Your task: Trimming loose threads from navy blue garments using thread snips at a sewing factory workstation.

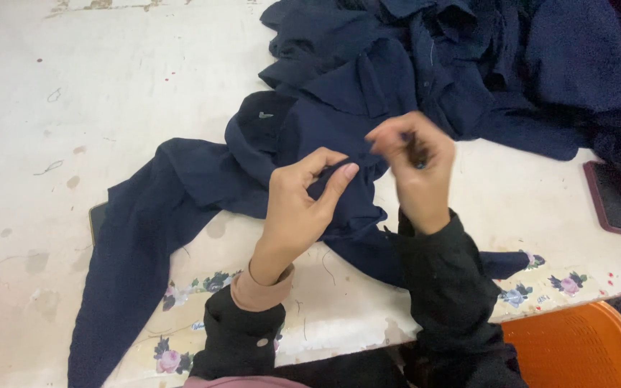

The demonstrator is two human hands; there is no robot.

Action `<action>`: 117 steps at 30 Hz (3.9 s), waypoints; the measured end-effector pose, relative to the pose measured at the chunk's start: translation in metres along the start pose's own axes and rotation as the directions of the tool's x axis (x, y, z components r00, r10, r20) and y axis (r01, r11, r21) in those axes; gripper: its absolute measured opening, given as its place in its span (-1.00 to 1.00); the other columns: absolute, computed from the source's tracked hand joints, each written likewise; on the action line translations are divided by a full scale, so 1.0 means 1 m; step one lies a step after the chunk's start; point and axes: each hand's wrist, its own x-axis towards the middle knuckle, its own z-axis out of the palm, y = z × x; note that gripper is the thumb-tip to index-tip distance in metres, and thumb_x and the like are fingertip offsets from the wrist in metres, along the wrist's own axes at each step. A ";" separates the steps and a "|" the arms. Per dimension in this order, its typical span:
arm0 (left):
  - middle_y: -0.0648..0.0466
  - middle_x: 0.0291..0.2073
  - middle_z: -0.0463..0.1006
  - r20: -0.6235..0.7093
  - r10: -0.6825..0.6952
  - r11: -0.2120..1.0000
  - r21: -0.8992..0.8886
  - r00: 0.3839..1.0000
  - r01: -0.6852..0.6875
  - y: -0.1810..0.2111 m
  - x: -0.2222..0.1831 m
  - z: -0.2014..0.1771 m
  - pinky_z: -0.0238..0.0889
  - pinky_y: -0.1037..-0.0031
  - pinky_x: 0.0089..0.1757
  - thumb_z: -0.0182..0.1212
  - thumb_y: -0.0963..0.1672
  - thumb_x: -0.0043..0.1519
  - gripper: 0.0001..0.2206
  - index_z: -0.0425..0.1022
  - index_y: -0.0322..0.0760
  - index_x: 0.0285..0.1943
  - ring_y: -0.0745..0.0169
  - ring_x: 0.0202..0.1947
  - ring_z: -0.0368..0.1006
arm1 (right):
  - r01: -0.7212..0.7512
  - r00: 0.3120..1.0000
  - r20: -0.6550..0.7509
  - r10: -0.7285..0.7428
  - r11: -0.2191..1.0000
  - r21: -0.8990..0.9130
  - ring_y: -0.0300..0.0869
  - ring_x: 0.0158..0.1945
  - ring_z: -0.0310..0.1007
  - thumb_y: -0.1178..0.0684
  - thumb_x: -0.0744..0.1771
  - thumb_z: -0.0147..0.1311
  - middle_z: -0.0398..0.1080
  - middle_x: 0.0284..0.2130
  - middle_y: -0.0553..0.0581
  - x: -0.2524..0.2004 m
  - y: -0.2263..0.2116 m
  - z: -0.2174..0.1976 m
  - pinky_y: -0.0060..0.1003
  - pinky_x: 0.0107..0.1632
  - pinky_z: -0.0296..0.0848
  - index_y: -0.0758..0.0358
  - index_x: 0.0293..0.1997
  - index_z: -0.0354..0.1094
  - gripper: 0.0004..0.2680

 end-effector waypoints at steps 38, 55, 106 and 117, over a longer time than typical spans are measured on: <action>0.12 -0.55 0.31 0.111 0.461 0.636 0.651 0.880 -0.415 0.018 -0.016 -0.007 0.04 0.49 -0.50 -0.10 -0.15 0.24 -0.80 0.42 -0.33 -0.11 0.25 -0.60 0.19 | 0.400 0.906 0.123 -0.404 0.726 -0.560 -0.09 -0.38 0.26 0.08 0.29 -0.01 0.26 -0.41 0.25 -0.036 -0.048 0.001 -0.38 -0.50 0.19 0.32 -0.16 0.28 -0.85; 0.07 -0.60 0.28 0.176 0.720 0.282 0.810 0.671 -0.515 0.017 -0.012 -0.006 -0.09 0.59 -0.60 0.05 -0.23 0.12 -0.90 0.37 -0.26 -0.46 0.35 -0.72 0.00 | 0.488 0.835 0.174 -0.523 0.554 -0.674 -0.11 -0.52 0.21 0.24 0.27 0.13 0.26 -0.49 0.16 -0.032 -0.043 0.007 -0.31 -0.45 0.18 0.27 -0.22 0.36 -0.91; -0.22 -0.07 0.19 -0.031 0.213 0.912 0.366 0.976 -0.187 0.020 0.005 -0.029 0.21 0.38 -0.15 -0.33 -0.39 -0.08 -0.84 0.07 -0.40 -0.46 0.08 -0.27 0.26 | -0.666 0.744 0.448 0.497 0.612 0.426 -0.43 -0.76 -0.16 0.17 0.13 0.12 -0.23 -0.78 -0.12 -0.003 0.085 0.000 -0.51 -0.68 -0.12 0.23 0.19 -0.16 -0.44; -0.05 -0.57 0.41 0.139 -0.275 0.934 -0.194 0.951 0.298 -0.034 -0.003 -0.046 0.24 0.46 -0.37 0.23 -0.32 -0.24 -0.64 0.36 -0.45 -0.23 0.14 -0.48 0.35 | -0.186 0.798 0.594 0.103 0.979 0.081 -0.33 -0.37 0.21 0.04 0.06 0.27 0.36 -0.49 0.04 0.007 0.033 -0.039 -0.42 -0.23 0.28 0.28 -0.36 0.33 -0.75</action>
